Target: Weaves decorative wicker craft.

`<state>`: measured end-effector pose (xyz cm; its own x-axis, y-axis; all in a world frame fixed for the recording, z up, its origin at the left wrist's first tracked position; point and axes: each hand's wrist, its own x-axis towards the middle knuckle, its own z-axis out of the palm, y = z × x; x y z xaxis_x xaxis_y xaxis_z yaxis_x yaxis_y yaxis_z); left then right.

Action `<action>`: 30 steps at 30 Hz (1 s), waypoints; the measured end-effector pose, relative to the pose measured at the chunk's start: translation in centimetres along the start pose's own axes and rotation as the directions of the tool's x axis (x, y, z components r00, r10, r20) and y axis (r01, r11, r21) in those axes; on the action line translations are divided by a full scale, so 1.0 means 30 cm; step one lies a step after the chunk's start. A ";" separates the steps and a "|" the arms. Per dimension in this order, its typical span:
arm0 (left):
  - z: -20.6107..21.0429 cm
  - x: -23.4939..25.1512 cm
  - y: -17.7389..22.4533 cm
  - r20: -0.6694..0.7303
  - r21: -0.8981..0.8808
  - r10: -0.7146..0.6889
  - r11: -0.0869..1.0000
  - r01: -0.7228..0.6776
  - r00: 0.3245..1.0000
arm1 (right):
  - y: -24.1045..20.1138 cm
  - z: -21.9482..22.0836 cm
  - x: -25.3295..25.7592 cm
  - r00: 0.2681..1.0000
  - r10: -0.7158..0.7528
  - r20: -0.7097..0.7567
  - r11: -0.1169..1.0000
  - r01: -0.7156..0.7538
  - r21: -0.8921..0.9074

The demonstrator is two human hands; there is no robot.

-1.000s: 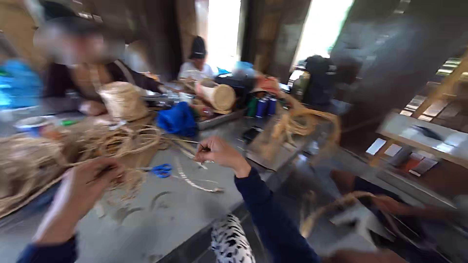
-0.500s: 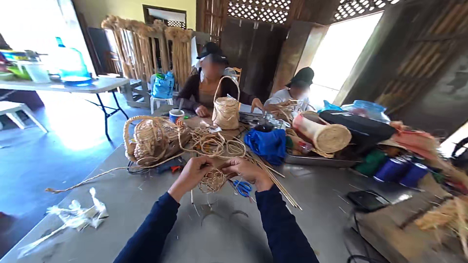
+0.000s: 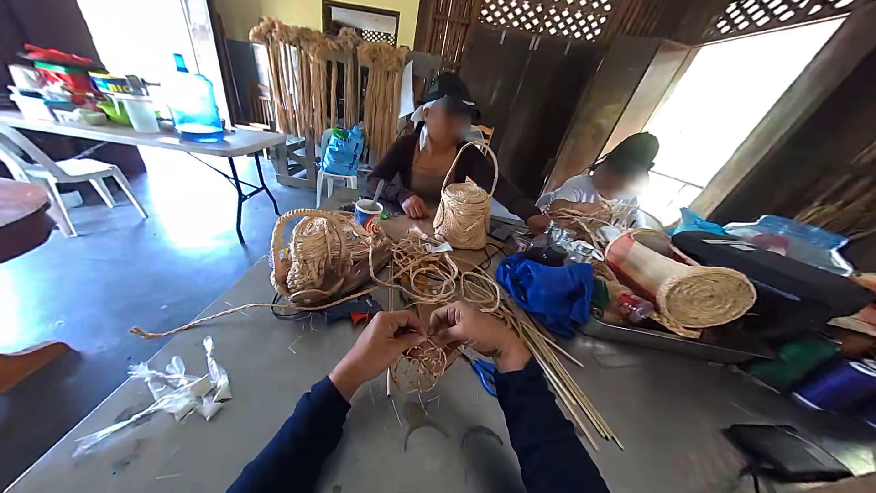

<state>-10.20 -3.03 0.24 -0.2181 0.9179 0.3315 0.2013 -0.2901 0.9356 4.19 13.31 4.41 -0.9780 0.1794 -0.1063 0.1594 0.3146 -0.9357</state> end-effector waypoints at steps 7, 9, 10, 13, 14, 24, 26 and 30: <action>0.015 -0.009 0.006 -0.002 -0.206 -0.030 0.978 0.029 1.000 | -0.012 -0.012 -0.033 0.999 -0.027 -0.017 0.999 0.028 0.032; 0.016 -0.011 0.009 -0.007 -0.234 -0.047 0.971 0.044 0.999 | -0.015 -0.013 -0.034 1.000 -0.013 -0.018 1.000 0.014 0.015; 0.015 -0.012 0.010 0.000 -0.244 -0.056 0.968 0.054 0.998 | -0.014 -0.015 -0.033 1.000 -0.008 -0.021 1.000 0.009 0.015; 0.014 -0.012 0.010 0.017 -0.221 -0.061 0.973 0.063 0.998 | -0.005 -0.021 -0.034 1.000 0.001 -0.025 0.999 0.000 0.041; 0.016 -0.010 0.011 0.013 -0.206 -0.068 0.976 0.069 0.998 | -0.004 -0.023 -0.034 1.000 0.005 -0.024 0.999 -0.003 0.051; 0.025 -0.005 0.007 -0.112 -0.173 -0.066 0.984 0.046 0.992 | -0.023 -0.008 -0.035 1.000 -0.001 0.028 1.000 0.001 0.021; 0.030 -0.006 0.007 -0.127 -0.171 -0.061 0.985 0.039 0.990 | -0.025 0.003 -0.035 1.000 -0.004 0.029 1.000 0.004 0.016; 0.032 -0.007 0.006 -0.125 -0.124 -0.069 0.991 0.054 0.990 | -0.022 0.010 -0.030 0.999 0.015 0.037 0.999 -0.016 0.036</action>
<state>-9.19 -3.01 0.22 -0.3494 0.8947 0.2784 0.0695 -0.2715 0.9599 4.92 12.67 5.03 -0.9798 0.1497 -0.1324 0.1702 0.2780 -0.9454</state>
